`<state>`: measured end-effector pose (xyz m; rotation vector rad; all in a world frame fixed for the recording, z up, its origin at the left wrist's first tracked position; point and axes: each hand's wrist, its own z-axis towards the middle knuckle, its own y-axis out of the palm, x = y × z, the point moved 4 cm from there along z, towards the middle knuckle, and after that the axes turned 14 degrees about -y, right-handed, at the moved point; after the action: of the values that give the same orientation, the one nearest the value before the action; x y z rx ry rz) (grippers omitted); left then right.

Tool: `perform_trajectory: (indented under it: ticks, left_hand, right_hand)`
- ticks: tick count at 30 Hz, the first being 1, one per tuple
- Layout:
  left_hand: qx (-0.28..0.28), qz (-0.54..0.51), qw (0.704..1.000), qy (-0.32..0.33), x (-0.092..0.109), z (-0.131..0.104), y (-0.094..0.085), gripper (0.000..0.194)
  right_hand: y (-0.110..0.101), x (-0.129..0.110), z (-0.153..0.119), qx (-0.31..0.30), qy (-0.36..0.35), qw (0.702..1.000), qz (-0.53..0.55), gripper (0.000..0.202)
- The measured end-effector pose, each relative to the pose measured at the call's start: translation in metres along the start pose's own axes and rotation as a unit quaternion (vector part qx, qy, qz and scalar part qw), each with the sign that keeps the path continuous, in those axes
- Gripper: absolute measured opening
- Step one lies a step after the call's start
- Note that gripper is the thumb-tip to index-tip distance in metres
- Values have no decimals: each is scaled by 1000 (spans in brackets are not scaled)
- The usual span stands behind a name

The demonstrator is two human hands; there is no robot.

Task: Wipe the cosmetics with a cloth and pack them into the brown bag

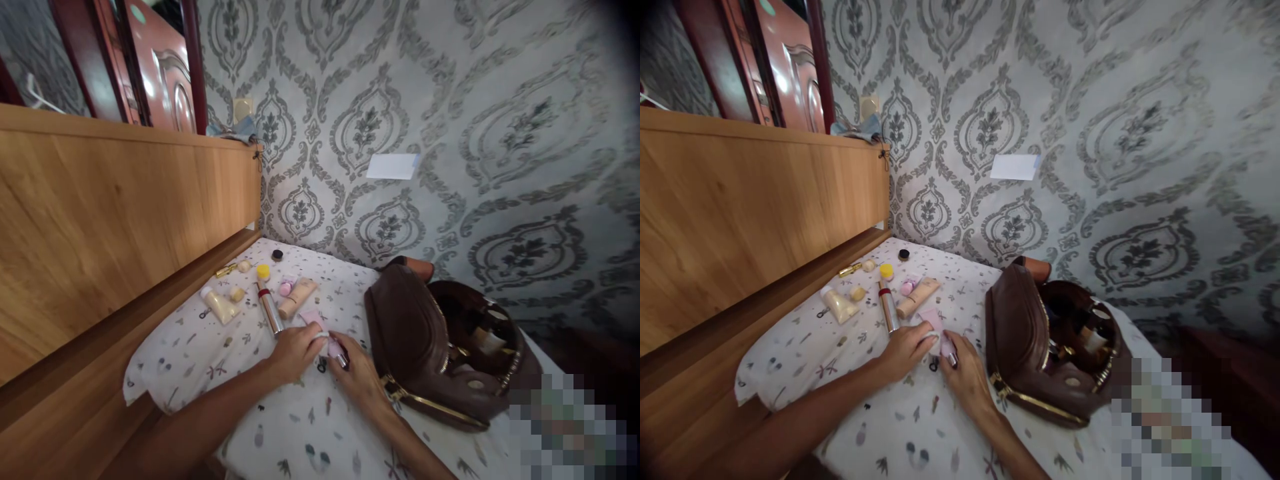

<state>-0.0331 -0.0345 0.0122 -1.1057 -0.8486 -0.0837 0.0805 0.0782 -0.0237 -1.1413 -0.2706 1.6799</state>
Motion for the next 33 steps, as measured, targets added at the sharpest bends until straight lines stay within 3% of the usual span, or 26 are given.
perform_trajectory:
  ticks: [6, 10, 18, 21, 24, 27, 29, 33]
  left_hand:
    - [49, -166, 984, -33, -5, 4, -8, 22]
    - [88, -240, 965, -57, -11, 8, -17, 24]
    - [59, -102, 993, 7, -5, 4, -11, 26]
    - [30, -62, 998, 3, -4, 4, -6, 27]
    - [22, -32, 999, -1, -4, 5, -2, 24]
    - [7, 5, 1000, 2, -4, 7, 3, 23]
    - [-6, 21, 1000, 7, -3, 7, 5, 24]
    - [-27, 27, 999, 35, 2, 5, 2, 28]
  right_hand:
    - [-5, 11, 0, 41, 106, 990, 87, 46]
    - [-2, 9, -1, 81, 121, 984, 102, 44]
    - [-4, -14, 16, 5, 24, 999, 28, 28]
    - [-14, -8, 40, 25, 6, 1000, 7, 29]
    - [-18, -5, 80, 58, -3, 998, 16, 29]
    - [3, -13, 132, -4, -19, 999, 42, 24]
    - [30, -20, 164, -71, -8, 997, 40, 22]
    - [87, -29, 213, -113, 22, 993, 21, 31]
